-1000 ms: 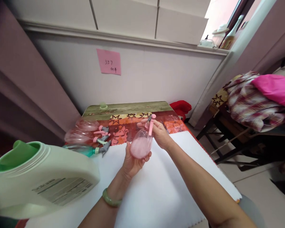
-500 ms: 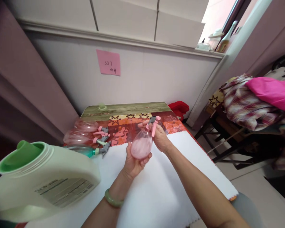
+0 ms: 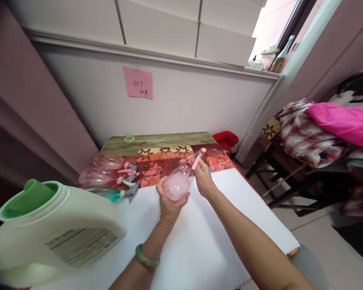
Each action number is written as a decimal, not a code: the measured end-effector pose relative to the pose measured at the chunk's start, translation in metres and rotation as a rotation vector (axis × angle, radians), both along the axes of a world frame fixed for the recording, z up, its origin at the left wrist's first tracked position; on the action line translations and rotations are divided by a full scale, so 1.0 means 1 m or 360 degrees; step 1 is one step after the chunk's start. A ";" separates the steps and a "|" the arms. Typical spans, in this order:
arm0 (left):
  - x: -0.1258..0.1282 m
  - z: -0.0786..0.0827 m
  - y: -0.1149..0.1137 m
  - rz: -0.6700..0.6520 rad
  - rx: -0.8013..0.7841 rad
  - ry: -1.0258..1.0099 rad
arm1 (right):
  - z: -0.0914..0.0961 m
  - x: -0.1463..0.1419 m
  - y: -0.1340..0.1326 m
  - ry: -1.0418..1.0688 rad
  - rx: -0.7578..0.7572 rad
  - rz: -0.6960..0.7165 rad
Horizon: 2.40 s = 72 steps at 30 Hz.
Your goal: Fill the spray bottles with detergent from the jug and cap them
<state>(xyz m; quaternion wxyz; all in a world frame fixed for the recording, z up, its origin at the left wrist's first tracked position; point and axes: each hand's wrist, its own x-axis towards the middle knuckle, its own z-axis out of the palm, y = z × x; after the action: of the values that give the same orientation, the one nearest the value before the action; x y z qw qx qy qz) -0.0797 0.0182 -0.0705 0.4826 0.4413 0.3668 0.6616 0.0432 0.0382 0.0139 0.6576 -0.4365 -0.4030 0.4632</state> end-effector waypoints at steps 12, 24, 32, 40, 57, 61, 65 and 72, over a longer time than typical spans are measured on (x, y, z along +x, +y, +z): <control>0.004 -0.001 0.004 -0.0639 -0.0496 -0.0516 | -0.010 0.008 0.000 -0.0057 -0.0025 -0.0084; -0.005 0.010 0.006 -0.0785 -0.0493 -0.0654 | -0.012 0.006 0.003 -0.0161 0.0086 -0.0227; -0.002 0.006 0.008 -0.0188 0.0047 -0.0217 | -0.014 -0.004 0.004 -0.0055 -0.0064 -0.0523; 0.000 0.015 0.004 -0.0907 -0.0455 -0.0895 | -0.016 -0.014 -0.002 -0.0192 -0.0031 -0.0411; 0.007 0.001 -0.006 -0.0626 -0.0374 -0.0324 | -0.003 -0.011 0.001 -0.0253 -0.0012 -0.0440; 0.008 -0.003 -0.005 -0.0030 -0.0046 0.0095 | -0.010 -0.015 0.004 -0.0073 -0.0095 -0.0510; 0.009 0.001 -0.002 -0.0168 -0.0086 -0.0147 | -0.013 -0.013 0.005 0.0015 -0.0079 -0.0468; 0.002 0.009 0.003 -0.1015 -0.0935 -0.0808 | -0.015 -0.007 0.001 -0.0181 0.0054 -0.0183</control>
<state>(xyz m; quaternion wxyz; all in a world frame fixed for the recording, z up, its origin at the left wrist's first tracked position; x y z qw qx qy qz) -0.0772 0.0213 -0.0610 0.8387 0.2019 0.2554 0.4365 0.0367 0.0387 -0.0010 0.6665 -0.4733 -0.4218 0.3922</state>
